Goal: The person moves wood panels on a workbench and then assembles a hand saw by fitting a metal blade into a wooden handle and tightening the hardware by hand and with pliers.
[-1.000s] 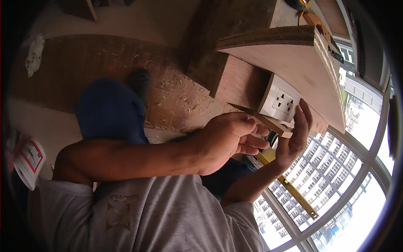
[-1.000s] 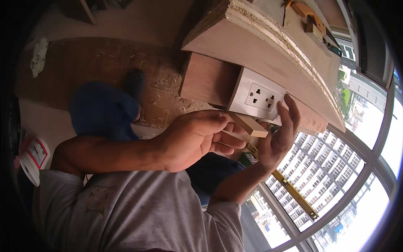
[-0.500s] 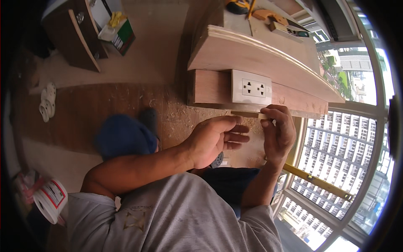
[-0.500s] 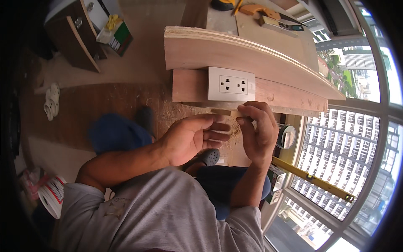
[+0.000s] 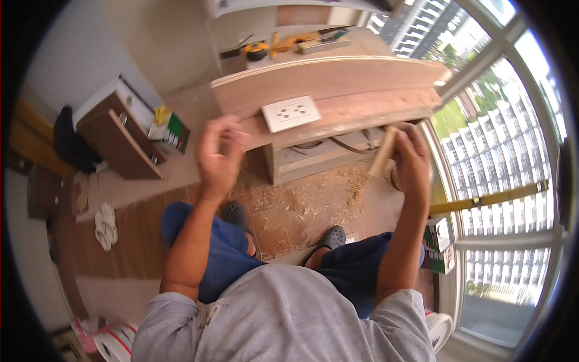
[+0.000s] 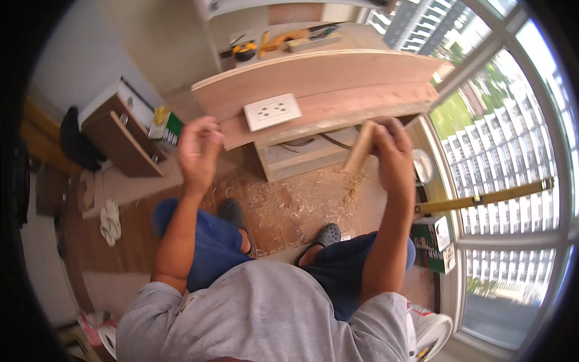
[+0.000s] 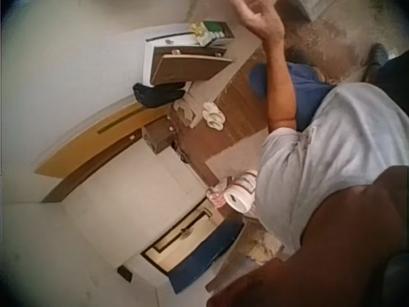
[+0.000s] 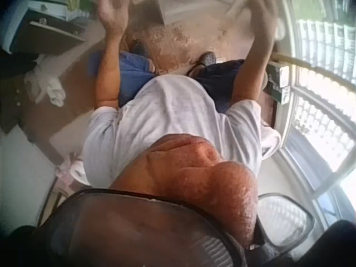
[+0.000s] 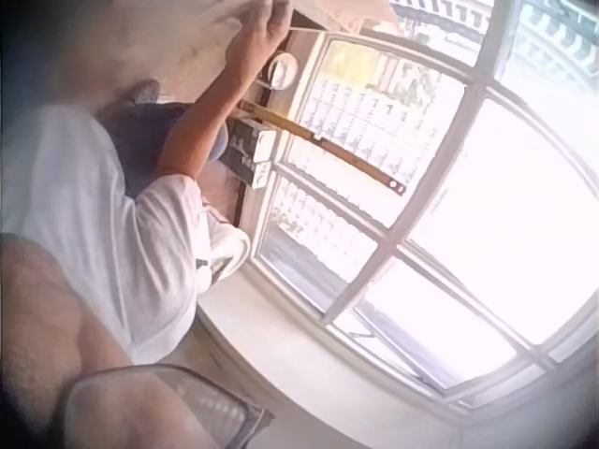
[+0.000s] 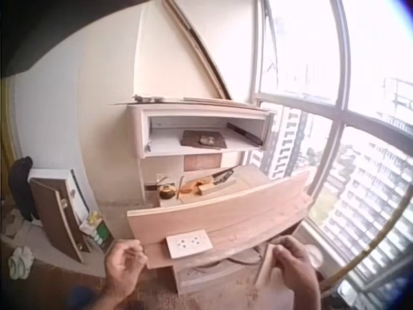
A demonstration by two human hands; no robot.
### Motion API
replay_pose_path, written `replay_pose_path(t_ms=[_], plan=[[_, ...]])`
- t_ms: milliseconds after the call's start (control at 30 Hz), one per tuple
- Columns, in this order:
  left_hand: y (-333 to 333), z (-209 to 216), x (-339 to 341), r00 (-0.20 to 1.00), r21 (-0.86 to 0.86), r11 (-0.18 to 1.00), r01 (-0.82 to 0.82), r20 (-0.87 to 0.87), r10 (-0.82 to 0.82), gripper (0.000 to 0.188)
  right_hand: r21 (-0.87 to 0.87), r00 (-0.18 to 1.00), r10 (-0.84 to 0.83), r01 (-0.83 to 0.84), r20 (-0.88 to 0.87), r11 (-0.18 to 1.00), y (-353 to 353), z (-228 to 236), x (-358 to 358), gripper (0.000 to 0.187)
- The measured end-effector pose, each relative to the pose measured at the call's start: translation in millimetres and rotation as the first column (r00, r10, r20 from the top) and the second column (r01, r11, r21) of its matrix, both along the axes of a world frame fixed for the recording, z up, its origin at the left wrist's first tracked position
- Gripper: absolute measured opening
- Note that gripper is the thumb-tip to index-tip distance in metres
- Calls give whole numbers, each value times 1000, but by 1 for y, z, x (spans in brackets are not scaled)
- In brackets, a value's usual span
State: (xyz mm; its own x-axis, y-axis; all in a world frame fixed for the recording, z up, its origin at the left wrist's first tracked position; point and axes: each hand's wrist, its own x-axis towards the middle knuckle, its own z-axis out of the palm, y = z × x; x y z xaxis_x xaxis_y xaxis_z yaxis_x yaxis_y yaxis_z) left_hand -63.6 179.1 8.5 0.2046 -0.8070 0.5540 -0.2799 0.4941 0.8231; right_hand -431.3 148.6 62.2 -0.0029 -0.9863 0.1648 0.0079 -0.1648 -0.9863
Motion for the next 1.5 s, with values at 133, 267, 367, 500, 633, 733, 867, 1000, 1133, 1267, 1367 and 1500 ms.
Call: replay_pose_path(t_ms=[133, 267, 367, 500, 633, 733, 867, 1000, 1133, 1267, 1367, 1500], plan=[[-35, -3, 36, 967, -91, 974, -206, -175, 188, 41, -95, 976, -43, 23, -215, 995, 18, -7, -11, 18], [-53, -6, 57, 941, 26, 979, -204, -271, 203, 53, -170, 978, -115, 85, -174, 982, 33, -3, -34, 19], [-57, -4, 67, 918, -19, 947, -320, -253, 305, 49, -143, 974, -221, 212, -48, 967, 32, -12, -51, 22], [-58, 15, 38, 923, -194, 903, -383, -126, 364, 48, 23, 939, -266, 268, 218, 963, 41, -10, -70, 26], [-15, 22, 17, 873, -230, 947, -225, 383, 301, 45, 38, 952, -87, 80, 292, 996, 25, -16, -69, 28], [1, 33, -18, 762, -131, 991, -30, 639, 108, 53, -162, 943, -246, 213, -222, 963, 12, 18, -25, 29], [-18, 22, -32, 629, -129, 991, -23, 769, 114, 60, -474, 658, -315, -74, -684, 877, -35, 68, 28, 35], [-28, 14, -34, 660, -110, 992, -66, 741, 126, 64, -345, 430, -181, -342, -884, 874, -91, 92, 74, 48], [-22, 1, -27, 793, -42, 997, -71, 604, 82, 62, -278, 217, -201, -429, -955, 859, -140, 96, 89, 51], [-24, 14, -19, 818, -42, 999, -13, 574, 35, 62, -16, -115, -70, -411, -991, 912, -169, 94, 96, 46], [-24, 17, -14, 833, -97, 995, -31, 548, 79, 61, 9, -127, -59, -474, -990, 880, -176, 89, 96, 38], [-20, 24, -8, 857, -152, 987, -47, 502, 118, 60, 1, -181, -87, -438, -980, 899, -179, 89, 99, 28]])
